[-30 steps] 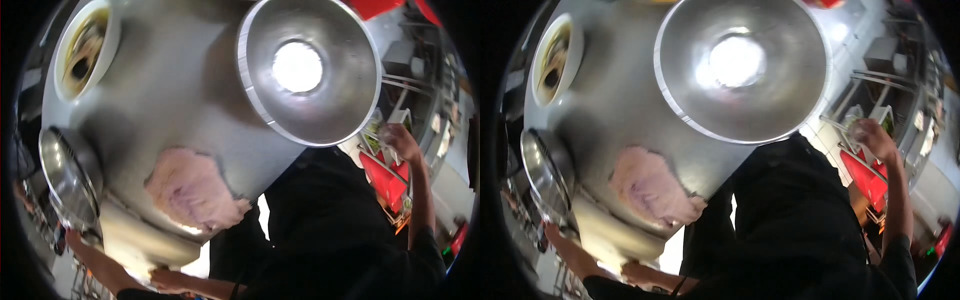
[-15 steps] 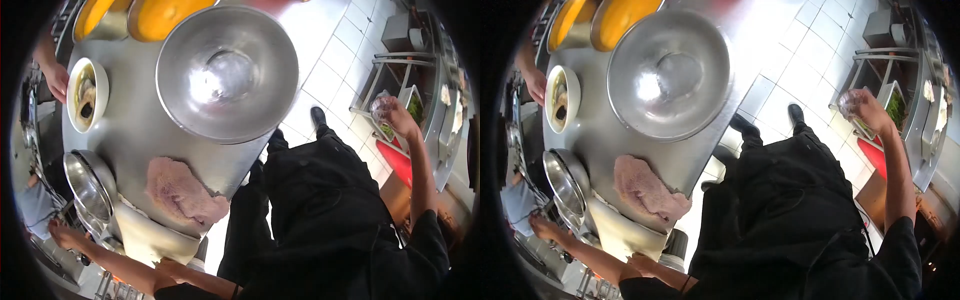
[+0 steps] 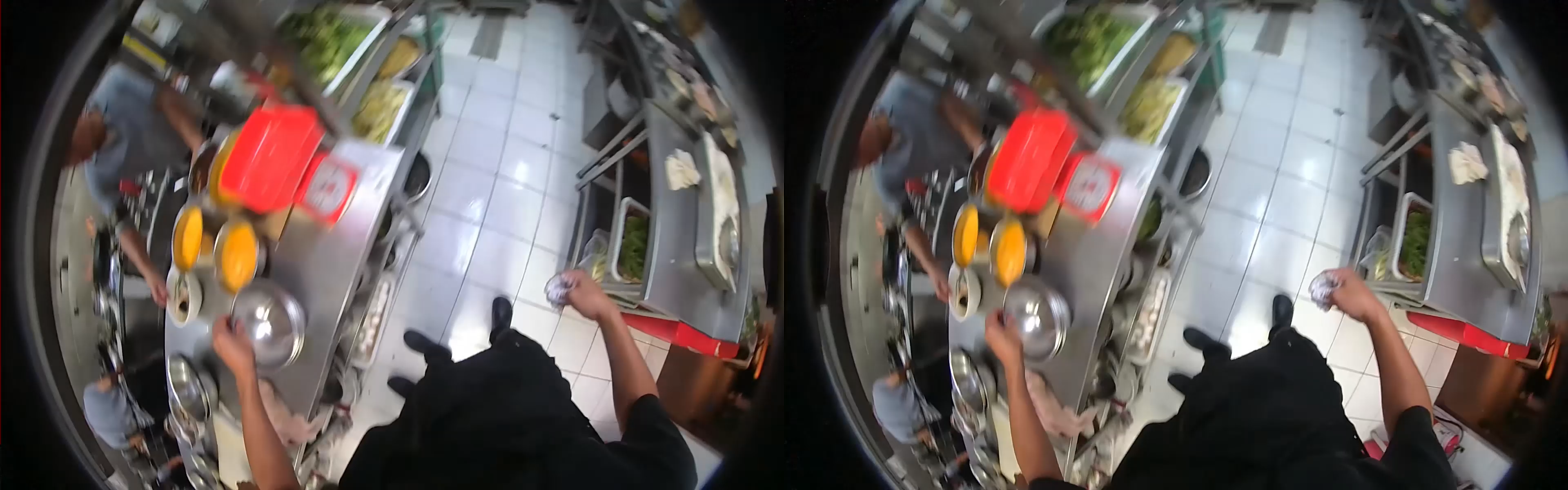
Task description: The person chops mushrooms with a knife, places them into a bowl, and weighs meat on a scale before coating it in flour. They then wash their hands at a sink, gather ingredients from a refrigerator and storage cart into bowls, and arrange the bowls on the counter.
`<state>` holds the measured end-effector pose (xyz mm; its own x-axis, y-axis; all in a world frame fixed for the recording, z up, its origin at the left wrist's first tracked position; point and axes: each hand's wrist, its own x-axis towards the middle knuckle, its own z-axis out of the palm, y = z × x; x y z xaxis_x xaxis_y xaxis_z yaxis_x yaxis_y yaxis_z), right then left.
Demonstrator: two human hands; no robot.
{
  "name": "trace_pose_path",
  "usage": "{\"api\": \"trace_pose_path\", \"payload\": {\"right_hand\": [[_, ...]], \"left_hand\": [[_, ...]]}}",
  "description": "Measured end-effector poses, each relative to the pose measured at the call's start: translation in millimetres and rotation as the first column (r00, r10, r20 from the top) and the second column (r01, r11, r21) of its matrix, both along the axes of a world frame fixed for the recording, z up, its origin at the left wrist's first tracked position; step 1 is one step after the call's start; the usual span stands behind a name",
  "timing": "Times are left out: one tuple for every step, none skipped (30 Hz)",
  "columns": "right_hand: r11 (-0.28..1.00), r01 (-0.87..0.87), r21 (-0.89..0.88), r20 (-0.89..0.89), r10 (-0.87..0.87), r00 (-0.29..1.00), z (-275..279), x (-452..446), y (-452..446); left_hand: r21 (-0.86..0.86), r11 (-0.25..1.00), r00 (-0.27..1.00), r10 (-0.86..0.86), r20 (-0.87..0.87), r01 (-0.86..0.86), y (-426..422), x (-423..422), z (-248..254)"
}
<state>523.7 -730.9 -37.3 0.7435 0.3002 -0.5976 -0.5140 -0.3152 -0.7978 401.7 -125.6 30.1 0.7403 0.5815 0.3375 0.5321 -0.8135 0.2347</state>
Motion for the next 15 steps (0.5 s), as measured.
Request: {"api": "trace_pose_path", "payload": {"right_hand": [[0.999, 0.05, 0.022, -0.014, -0.049, 0.999, -4, 1, -22], [0.999, 0.037, -0.028, 0.028, -0.036, 0.999, -5, 3, -45], [0.997, 0.02, -0.081, 0.07, -0.014, 0.997, -4, 7, -64], [0.996, 0.069, -0.051, 0.06, -0.066, 0.996, -1, 11, -80], [0.994, 0.111, -0.017, 0.047, -0.11, 0.993, 2, 14, -91], [0.989, 0.147, 0.02, 0.029, -0.148, 0.989, 6, 20, -99], [0.984, 0.178, 0.03, 0.047, -0.179, 0.983, 10, 29, -110], [0.978, 0.206, 0.035, 0.06, -0.208, 0.976, 14, 38, -117], [0.972, 0.233, 0.039, 0.068, -0.235, 0.969, 18, 49, -123], [0.976, 0.205, 0.071, 0.098, -0.211, 0.972, 19, 63, -128], [0.983, 0.173, 0.055, 0.157, -0.18, 0.971, 24, 81, -130], [0.989, 0.142, 0.035, 0.215, -0.146, 0.966, 34, 102, -125], [0.994, 0.112, 0.011, 0.269, -0.111, 0.957, 43, 123, -121], [0.993, 0.074, 0.095, 0.284, -0.099, 0.954, 41, 149, -115], [0.994, 0.035, 0.104, 0.332, -0.068, 0.941, 43, 175, -106]], "left_hand": [[0.044, 0.998, 0.999, 0.034, 0.003, -0.034, 10, -7, -8], [0.109, 0.99, 0.996, 0.088, -0.016, -0.086, 7, -10, -6], [0.172, 0.974, 0.988, 0.154, -0.027, -0.147, 3, -10, -5], [0.2, 0.957, 0.975, 0.222, -0.028, -0.212, -5, -8, -3], [0.228, 0.932, 0.955, 0.296, -0.028, -0.283, -8, -9, 0], [0.273, 0.915, 0.949, 0.314, -0.014, -0.298, 7, -20, -11], [0.316, 0.894, 0.942, 0.334, 0.0, -0.317, 20, -29, -24], [0.306, 0.856, 0.892, 0.451, -0.044, -0.418, 22, -32, -25], [0.298, 0.805, 0.824, 0.559, -0.093, -0.513, 21, -33, -25], [0.232, 0.779, 0.787, 0.612, -0.083, -0.582, 15, -33, -20], [0.161, 0.746, 0.745, 0.662, -0.08, -0.646, 8, -34, -15], [0.085, 0.706, 0.701, 0.709, -0.083, -0.703, 0, -34, -10], [0.062, 0.685, 0.682, 0.729, -0.065, -0.726, -8, -35, -7], [0.036, 0.662, 0.66, 0.749, -0.052, -0.748, -15, -37, -5], [0.012, 0.64, 0.639, 0.768, -0.041, -0.769, -20, -39, -5]]}}
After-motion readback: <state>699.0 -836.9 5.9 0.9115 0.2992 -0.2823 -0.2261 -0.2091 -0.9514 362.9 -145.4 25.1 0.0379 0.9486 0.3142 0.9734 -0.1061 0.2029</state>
